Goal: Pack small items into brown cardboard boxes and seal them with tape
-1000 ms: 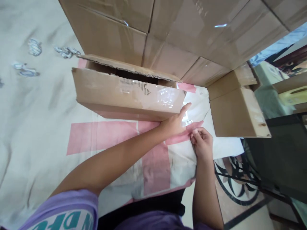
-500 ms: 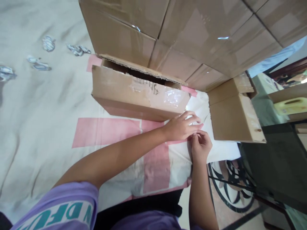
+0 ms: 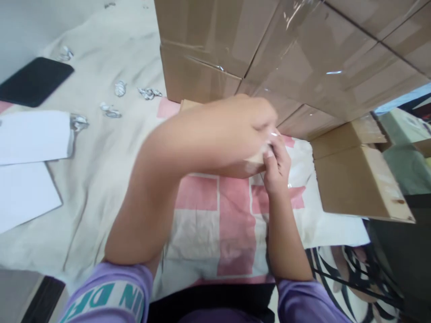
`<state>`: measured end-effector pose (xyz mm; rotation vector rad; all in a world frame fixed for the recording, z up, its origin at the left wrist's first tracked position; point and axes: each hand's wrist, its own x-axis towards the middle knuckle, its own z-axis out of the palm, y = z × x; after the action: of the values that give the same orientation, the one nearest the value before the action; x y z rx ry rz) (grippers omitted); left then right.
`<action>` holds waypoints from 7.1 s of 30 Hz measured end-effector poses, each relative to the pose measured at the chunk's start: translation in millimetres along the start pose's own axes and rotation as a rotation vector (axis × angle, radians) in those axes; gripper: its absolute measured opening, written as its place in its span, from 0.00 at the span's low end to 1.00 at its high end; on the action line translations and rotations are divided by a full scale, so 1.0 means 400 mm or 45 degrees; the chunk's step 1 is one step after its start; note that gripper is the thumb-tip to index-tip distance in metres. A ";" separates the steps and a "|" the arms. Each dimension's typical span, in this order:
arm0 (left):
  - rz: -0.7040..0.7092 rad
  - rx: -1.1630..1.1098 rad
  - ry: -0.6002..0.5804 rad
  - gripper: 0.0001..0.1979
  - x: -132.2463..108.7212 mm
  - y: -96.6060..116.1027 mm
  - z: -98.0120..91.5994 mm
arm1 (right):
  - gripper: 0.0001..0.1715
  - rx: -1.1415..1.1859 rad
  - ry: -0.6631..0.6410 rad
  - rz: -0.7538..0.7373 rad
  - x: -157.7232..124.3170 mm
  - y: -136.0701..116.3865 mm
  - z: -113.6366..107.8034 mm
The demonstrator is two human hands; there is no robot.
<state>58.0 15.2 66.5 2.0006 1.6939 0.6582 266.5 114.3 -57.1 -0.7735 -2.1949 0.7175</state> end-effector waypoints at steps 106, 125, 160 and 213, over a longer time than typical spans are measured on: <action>-0.396 0.545 0.047 0.18 0.003 -0.033 0.021 | 0.21 -0.396 -0.016 0.118 0.113 0.421 -0.071; -0.082 0.568 0.329 0.13 0.041 0.068 0.089 | 0.08 -0.230 0.540 -0.502 0.092 0.210 -0.118; -0.197 0.398 0.404 0.12 0.051 0.073 0.090 | 0.11 0.242 0.595 0.090 0.071 0.275 -0.150; 0.007 0.641 0.222 0.15 0.082 0.130 0.219 | 0.21 0.556 0.278 -0.155 0.035 0.083 -0.127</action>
<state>156.3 37.4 31.1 2.3348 2.1241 0.4456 306.7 159.7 -42.7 -0.4650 -1.7837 0.9588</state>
